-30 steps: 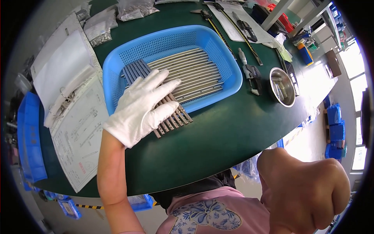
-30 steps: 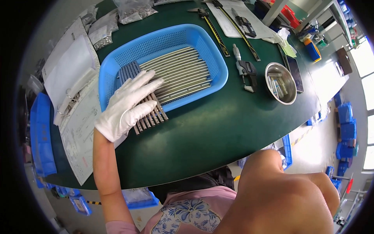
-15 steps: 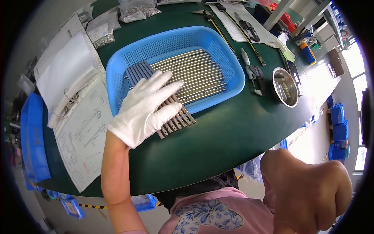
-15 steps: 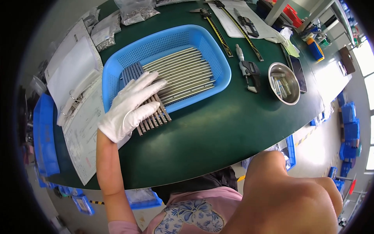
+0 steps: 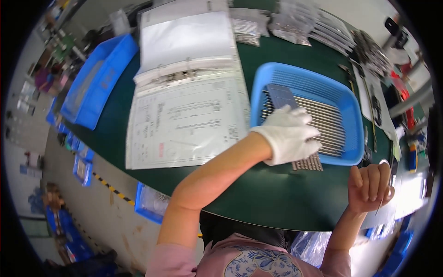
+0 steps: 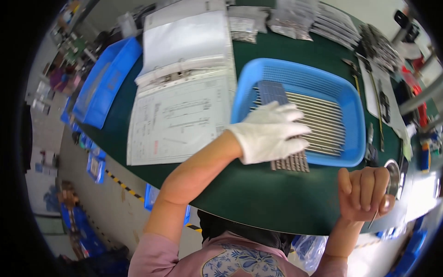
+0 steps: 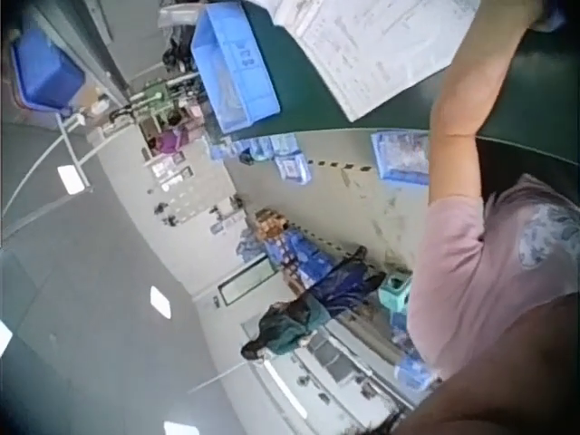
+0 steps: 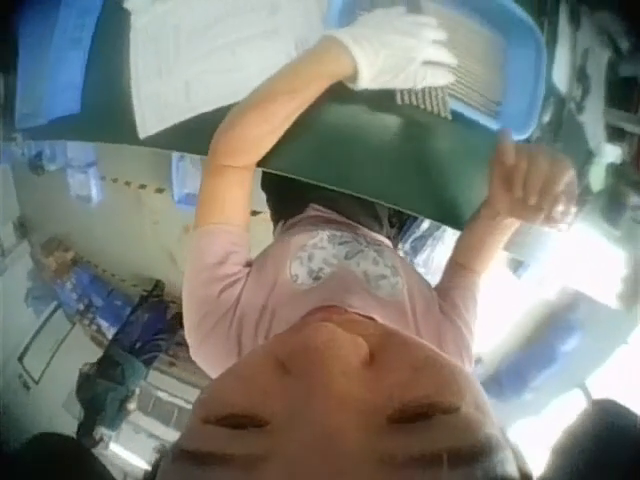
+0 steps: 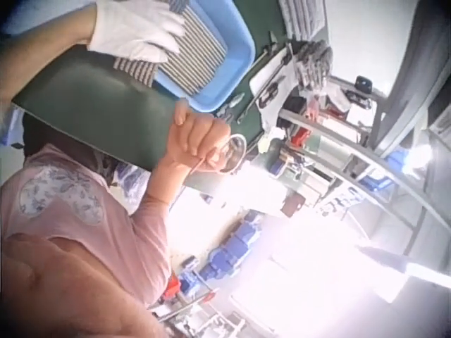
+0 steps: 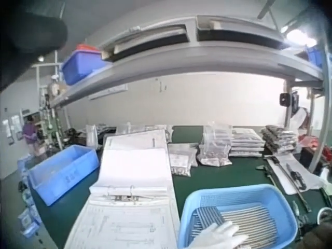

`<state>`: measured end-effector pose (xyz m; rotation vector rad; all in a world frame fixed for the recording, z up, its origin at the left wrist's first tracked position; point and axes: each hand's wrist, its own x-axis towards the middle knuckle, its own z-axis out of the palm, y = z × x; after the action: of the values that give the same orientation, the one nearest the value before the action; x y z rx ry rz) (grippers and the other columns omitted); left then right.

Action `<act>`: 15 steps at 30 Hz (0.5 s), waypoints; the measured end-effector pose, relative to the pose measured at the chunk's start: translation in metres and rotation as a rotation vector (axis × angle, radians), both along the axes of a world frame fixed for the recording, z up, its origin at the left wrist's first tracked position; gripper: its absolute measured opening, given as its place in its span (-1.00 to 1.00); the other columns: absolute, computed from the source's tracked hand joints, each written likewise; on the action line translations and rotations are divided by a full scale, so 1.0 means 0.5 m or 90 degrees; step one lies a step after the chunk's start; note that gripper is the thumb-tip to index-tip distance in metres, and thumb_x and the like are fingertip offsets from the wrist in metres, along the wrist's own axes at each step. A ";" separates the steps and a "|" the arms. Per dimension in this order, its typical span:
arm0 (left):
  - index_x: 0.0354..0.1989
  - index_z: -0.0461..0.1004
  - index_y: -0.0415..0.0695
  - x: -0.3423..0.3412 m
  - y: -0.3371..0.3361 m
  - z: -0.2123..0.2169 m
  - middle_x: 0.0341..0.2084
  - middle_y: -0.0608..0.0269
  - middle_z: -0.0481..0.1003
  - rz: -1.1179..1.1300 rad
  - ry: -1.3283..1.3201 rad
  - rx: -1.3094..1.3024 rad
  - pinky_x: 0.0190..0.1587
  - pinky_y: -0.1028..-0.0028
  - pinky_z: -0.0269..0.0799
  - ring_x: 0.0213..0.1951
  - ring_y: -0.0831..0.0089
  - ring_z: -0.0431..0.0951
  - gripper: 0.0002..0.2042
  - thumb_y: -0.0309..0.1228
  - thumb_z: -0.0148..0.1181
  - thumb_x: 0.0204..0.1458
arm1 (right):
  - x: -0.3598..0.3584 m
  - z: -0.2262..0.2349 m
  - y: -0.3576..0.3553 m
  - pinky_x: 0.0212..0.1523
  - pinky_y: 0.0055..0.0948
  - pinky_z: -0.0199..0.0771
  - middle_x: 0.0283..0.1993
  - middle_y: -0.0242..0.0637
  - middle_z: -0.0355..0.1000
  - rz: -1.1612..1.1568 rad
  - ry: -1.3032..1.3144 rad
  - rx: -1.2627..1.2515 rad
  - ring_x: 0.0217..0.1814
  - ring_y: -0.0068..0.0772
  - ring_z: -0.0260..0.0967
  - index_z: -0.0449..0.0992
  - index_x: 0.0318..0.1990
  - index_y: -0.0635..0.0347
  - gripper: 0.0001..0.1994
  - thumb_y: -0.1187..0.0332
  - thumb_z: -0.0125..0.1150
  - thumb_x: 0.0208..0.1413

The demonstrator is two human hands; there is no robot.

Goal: Inspecting, aligning, and sorting small metal rods in a plastic tray on a workbench.

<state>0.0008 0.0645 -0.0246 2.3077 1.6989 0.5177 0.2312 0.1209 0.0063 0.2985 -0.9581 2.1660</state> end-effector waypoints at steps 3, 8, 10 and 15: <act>-0.16 0.54 -0.09 -0.002 -0.003 0.002 -0.15 0.08 0.44 0.050 -0.009 -0.034 0.14 0.19 0.21 0.07 0.18 0.35 -0.60 -0.05 -0.06 0.10 | -0.022 -0.047 0.020 -0.32 -0.46 0.09 -0.75 -0.45 0.11 -0.117 -0.123 0.024 -0.79 -0.62 -0.08 0.22 -0.55 0.10 -0.77 0.33 0.11 0.04; -0.16 0.56 0.00 0.024 0.015 0.007 -0.04 0.06 0.45 0.025 0.010 -0.081 0.22 0.09 0.10 0.16 0.16 0.30 -0.59 -0.02 -0.11 0.07 | 0.018 -0.095 0.076 -0.57 -0.55 -0.09 -0.60 -0.46 0.03 -0.304 -0.357 0.240 -0.63 -0.64 -0.12 0.18 -0.46 0.16 -0.72 0.25 0.15 0.05; -0.05 0.53 0.10 0.033 0.024 -0.006 0.07 0.03 0.39 0.012 -0.012 -0.113 0.31 0.10 -0.03 0.26 0.14 0.20 -0.58 0.00 -0.10 0.07 | 0.020 -0.108 0.083 -0.63 -0.65 -0.10 -0.60 -0.43 0.09 -0.352 -0.401 0.254 -0.65 -0.67 -0.06 0.21 -0.44 0.17 -0.74 0.25 0.15 0.07; 0.08 0.47 0.18 0.041 0.016 -0.012 0.12 0.06 0.36 0.041 0.005 -0.167 0.31 0.08 -0.05 0.28 0.15 0.17 -0.55 0.00 -0.07 0.05 | 0.011 -0.149 0.116 -0.77 -0.77 -0.09 -0.58 -0.51 0.16 -0.397 -0.502 0.285 -0.79 -0.82 -0.08 0.27 -0.34 0.13 -0.82 0.26 0.00 0.25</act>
<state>0.0214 0.0726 -0.0306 2.0795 1.7335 0.2789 0.2368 0.1789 -0.0684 -0.6302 -1.6959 1.4528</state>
